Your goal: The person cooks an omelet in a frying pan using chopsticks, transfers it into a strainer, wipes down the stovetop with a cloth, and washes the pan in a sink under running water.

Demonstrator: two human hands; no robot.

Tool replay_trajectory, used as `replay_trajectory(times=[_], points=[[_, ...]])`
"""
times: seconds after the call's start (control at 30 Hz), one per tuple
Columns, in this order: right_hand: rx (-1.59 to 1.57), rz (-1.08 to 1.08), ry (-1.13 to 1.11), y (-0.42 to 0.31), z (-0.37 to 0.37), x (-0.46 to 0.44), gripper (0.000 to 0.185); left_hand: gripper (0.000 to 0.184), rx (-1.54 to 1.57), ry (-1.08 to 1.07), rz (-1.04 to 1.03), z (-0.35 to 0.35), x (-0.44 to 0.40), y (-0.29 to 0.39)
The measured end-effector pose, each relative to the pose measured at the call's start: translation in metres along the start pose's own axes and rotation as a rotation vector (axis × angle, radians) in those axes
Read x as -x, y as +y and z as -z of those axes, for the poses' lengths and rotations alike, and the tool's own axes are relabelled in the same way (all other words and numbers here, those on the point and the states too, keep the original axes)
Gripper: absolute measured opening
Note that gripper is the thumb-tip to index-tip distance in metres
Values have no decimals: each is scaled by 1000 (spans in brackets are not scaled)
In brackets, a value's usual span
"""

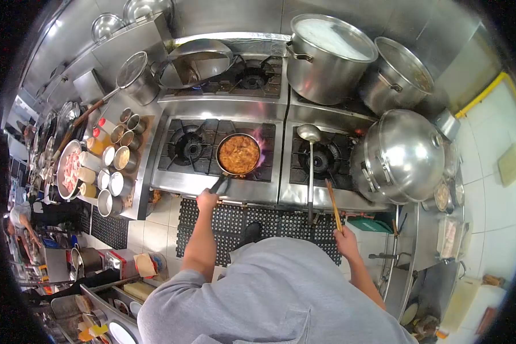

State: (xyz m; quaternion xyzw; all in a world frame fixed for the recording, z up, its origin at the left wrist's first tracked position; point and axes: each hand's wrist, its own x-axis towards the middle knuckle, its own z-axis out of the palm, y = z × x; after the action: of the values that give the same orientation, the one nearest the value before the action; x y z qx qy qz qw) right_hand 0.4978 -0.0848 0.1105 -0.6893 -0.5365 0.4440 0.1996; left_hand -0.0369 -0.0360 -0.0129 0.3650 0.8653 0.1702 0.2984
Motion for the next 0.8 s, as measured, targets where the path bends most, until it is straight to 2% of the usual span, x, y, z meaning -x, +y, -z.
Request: replay_trajectory(times=[0.03, 0.1, 0.17, 0.23, 0.3, 0.37, 0.4, 0.43, 0.47, 0.5, 0.57, 0.63, 0.67, 0.77, 0.8], points=[[-22, -1, 14, -2, 0, -1, 21, 47, 10, 31, 59, 13, 6, 12], [-63, -3, 36, -4, 0, -2, 22, 46, -81, -42, 64, -46, 9, 21], [24, -2, 27, 6, -2, -9, 24, 49, -64, -164, -76, -82, 32, 57], [95, 8, 9, 8, -2, -8, 26, 49, -47, -179, 2, -62, 40, 61], [155, 33, -26, 2, 1, -3, 27, 49, 30, -37, -22, -36, 17, 15], [81, 55, -3, 12, -2, -5, 23, 47, -21, 31, 50, 7, 19, 14], [49, 64, 6, 16, -3, -5, 23, 44, -27, 86, 54, -6, 14, 8], [32, 61, 11, 24, -5, -5, 23, 44, -40, 20, 69, -27, 11, 9], [15, 64, 17, 33, -9, -10, 23, 45, -219, -45, -42, -84, -11, -13], [-7, 71, 26, 38, -13, -15, 24, 45, -112, -76, -24, -80, 26, 24], [55, 62, -15, 29, -13, -11, 22, 49, -44, -135, -71, -92, 38, 39], [140, 69, -40, 6, -9, -6, 21, 44, 46, -335, -11, -50, 52, 52], [87, 57, -39, -1, -8, -9, 21, 35, 263, -270, 79, -52, 47, 43], [-20, 4, -44, -1, -17, -4, 21, 26, 447, -252, 137, -55, 24, 49], [-14, 3, -45, 0, -20, -6, 21, 27, 524, -309, 181, -61, 23, 55]])
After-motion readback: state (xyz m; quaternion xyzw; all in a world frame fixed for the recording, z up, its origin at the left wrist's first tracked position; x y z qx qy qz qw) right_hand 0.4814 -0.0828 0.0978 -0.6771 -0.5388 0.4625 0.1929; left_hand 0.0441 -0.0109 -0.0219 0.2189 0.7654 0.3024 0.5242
